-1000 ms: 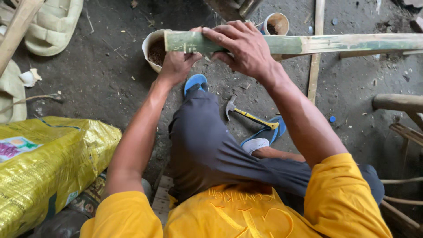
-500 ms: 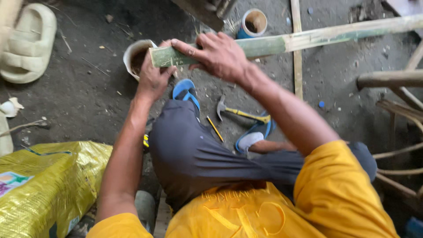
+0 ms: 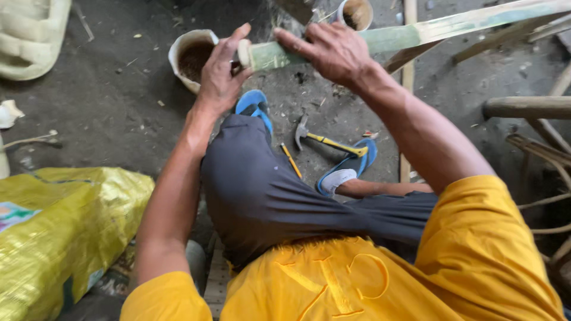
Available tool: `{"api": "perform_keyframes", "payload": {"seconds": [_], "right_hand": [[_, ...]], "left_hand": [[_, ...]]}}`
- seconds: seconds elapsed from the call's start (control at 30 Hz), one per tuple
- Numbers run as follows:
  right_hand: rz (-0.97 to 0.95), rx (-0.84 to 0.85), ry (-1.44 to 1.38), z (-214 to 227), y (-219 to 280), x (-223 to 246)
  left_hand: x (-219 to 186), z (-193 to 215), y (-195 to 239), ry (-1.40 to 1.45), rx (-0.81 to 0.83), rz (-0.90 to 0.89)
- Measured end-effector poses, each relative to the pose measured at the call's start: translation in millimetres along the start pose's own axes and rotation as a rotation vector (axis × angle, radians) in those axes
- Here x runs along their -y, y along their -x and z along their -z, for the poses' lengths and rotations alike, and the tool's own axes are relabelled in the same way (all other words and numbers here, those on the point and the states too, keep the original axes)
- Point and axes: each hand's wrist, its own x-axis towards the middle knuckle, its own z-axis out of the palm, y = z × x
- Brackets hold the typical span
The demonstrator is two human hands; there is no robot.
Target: The person measures a bamboo pole with a tape measure and marks it with a pencil. They then pick up nails from a container and hammer them into the bamboo pole at the marked locations.
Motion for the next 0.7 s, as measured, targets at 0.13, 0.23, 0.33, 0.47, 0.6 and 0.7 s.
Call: {"api": "perform_keyframes", "payload": {"seconds": [0.13, 0.23, 0.33, 0.47, 0.6, 0.7], "right_hand": [[-0.022, -0.006, -0.025, 5, -2, -4], [-0.041, 0.01, -0.03, 7, -4, -3], [-0.072, 0.022, -0.045, 5, -8, -1], [-0.14, 0.077, -0.016, -2, -22, 4], [-0.103, -0.048, 0.039, -7, -22, 9], [-0.099, -0.063, 0.036, -9, -19, 12]], "left_hand": [[-4, -3, -6, 0.03, -0.026, -0.058], [-1, -7, -4, 0.076, -0.04, -0.085], [0, -12, -4, 0.166, -0.071, -0.093], [2, -10, -1, 0.253, -0.088, -0.018], [4, -10, 3, 0.292, -0.088, 0.001], [5, -10, 5, 0.375, -0.083, -0.003]]}}
